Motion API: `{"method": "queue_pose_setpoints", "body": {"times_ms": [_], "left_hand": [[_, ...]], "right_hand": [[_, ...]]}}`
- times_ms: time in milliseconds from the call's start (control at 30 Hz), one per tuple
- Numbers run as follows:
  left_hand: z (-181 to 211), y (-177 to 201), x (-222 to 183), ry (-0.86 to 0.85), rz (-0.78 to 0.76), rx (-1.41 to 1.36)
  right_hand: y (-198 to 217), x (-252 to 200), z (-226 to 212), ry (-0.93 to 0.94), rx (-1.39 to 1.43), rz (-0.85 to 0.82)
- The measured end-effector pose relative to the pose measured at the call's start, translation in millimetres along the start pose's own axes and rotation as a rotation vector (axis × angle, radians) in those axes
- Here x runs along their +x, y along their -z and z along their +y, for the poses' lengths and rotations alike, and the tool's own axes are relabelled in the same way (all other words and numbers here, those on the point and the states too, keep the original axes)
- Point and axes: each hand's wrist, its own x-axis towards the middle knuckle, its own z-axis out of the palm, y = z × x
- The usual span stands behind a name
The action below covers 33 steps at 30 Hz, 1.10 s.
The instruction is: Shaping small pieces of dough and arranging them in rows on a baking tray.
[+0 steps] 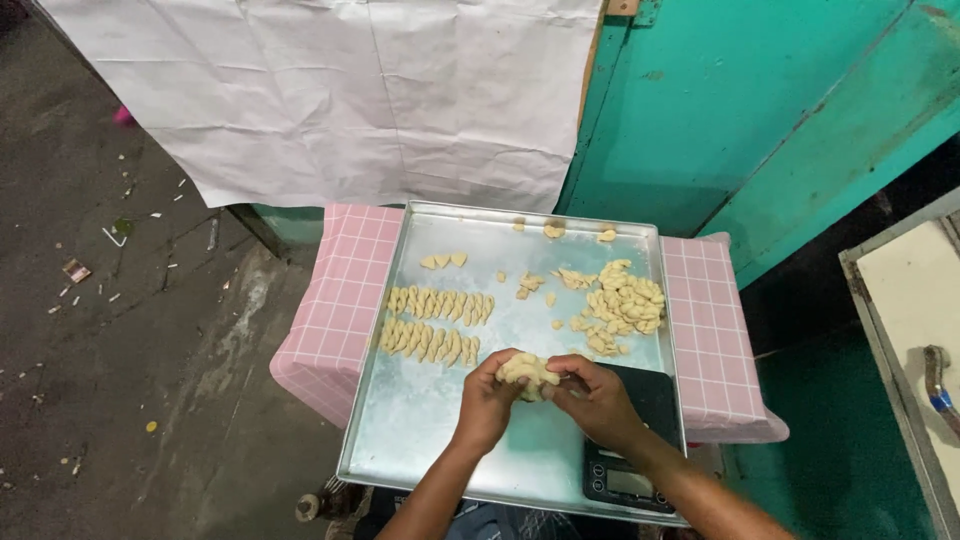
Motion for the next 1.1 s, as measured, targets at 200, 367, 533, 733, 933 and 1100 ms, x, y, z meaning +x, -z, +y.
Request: {"method": "queue_pose_setpoints", "body": {"times_ms": [200,367,533,733,933,1100], "left_hand": [[9,1,-1,-0.195,-0.024,0.155],[22,-8,-6,-0.152,-0.030,0.349],[24,-14,-6,-0.260,-0.055,0.562],[29,-24,-7,-0.168,0.005,0.435],[9,-6,2,-0.012,0.196,0.035],[25,-14,-10,0.017,0.047,0.012]], "right_hand": [[-1,3,-31,-0.129,-0.064,0.025],[2,0,-44,0.201,-0.307,-0.086],[4,4,-49,0.277,-0.336,-0.106],[7,11,-37,-0.322,-0.022,0.024],[12,8,-29,-0.209,0.003,0.024],[-1,0,-24,-0.104,-0.029,0.001]]}}
